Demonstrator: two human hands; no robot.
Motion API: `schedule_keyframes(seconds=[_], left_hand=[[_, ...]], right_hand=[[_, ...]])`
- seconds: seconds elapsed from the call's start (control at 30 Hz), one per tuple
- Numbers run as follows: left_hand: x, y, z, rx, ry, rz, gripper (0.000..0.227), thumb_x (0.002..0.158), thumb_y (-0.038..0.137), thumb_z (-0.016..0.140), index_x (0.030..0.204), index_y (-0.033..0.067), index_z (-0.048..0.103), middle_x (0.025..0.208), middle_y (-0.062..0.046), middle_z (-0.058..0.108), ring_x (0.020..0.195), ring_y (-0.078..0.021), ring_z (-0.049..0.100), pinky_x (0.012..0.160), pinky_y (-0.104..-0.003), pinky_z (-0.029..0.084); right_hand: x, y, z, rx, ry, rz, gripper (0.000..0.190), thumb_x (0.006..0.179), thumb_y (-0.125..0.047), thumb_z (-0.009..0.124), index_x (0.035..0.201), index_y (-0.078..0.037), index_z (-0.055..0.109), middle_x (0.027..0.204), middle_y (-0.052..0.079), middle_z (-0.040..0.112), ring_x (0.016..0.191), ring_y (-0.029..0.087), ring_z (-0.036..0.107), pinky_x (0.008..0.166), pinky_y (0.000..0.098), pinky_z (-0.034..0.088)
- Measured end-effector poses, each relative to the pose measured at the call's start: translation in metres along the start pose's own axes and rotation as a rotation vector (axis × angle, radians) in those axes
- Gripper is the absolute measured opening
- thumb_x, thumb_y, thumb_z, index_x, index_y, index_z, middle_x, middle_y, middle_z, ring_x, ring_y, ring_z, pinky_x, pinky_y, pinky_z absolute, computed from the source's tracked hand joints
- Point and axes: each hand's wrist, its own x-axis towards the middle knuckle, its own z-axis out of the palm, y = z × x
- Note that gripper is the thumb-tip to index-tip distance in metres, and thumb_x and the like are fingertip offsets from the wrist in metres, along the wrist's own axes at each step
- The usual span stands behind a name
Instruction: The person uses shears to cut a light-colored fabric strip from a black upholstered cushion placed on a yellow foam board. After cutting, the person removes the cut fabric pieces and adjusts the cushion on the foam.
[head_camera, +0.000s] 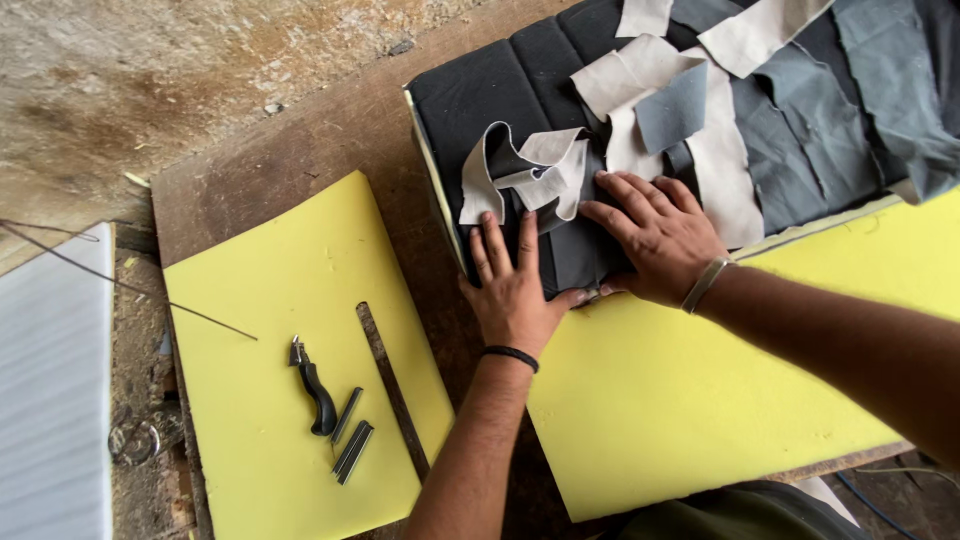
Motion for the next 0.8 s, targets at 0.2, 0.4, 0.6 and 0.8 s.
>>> schedule_keyframes(seconds=[0.2,0.4,0.6,0.8], left_hand=[[0.006,0.008,0.012,0.143,0.133,0.025,0.120,0.069,0.062,0.085,0.161,0.0228,0.019,0.165,-0.025,0.013,0.149,-0.0456,0.022,0.094,-0.079,0.040],[-0.004,-0.008,0.000,0.031,0.076,0.073,0.124,0.063,0.056,0.093,0.159,0.0234,0.022,0.165,-0.022,0.015,0.149,-0.0446,0.023,0.096,-0.072,0.042],[0.000,-0.030,-0.011,-0.183,0.150,0.167,0.120,0.054,0.041,0.097,0.155,0.0256,0.035,0.162,-0.018,0.026,0.147,-0.0430,0.029,0.107,-0.056,0.047],[-0.001,0.004,0.001,-0.059,0.183,-0.032,0.119,0.059,0.040,0.097,0.157,0.0308,0.030,0.162,-0.014,0.030,0.148,-0.0399,0.030,0.097,-0.063,0.049]], right_hand=[[0.010,-0.011,0.007,-0.122,0.093,0.008,0.088,0.067,-0.051,0.085,0.143,-0.022,0.051,0.153,0.010,0.045,0.138,0.029,0.044,0.113,0.0493,0.031],[-0.006,-0.008,0.003,0.011,0.187,-0.048,0.093,0.063,-0.048,0.084,0.146,-0.022,0.051,0.155,0.010,0.046,0.139,0.030,0.045,0.115,0.0485,0.031],[0.005,-0.014,-0.006,0.049,0.161,-0.020,0.098,0.055,-0.058,0.086,0.140,-0.021,0.053,0.148,0.014,0.046,0.135,0.034,0.045,0.112,0.0513,0.028],[0.006,-0.024,0.003,-0.142,0.062,0.052,0.095,0.063,-0.061,0.084,0.143,-0.020,0.051,0.150,0.011,0.047,0.137,0.031,0.044,0.114,0.0534,0.027]])
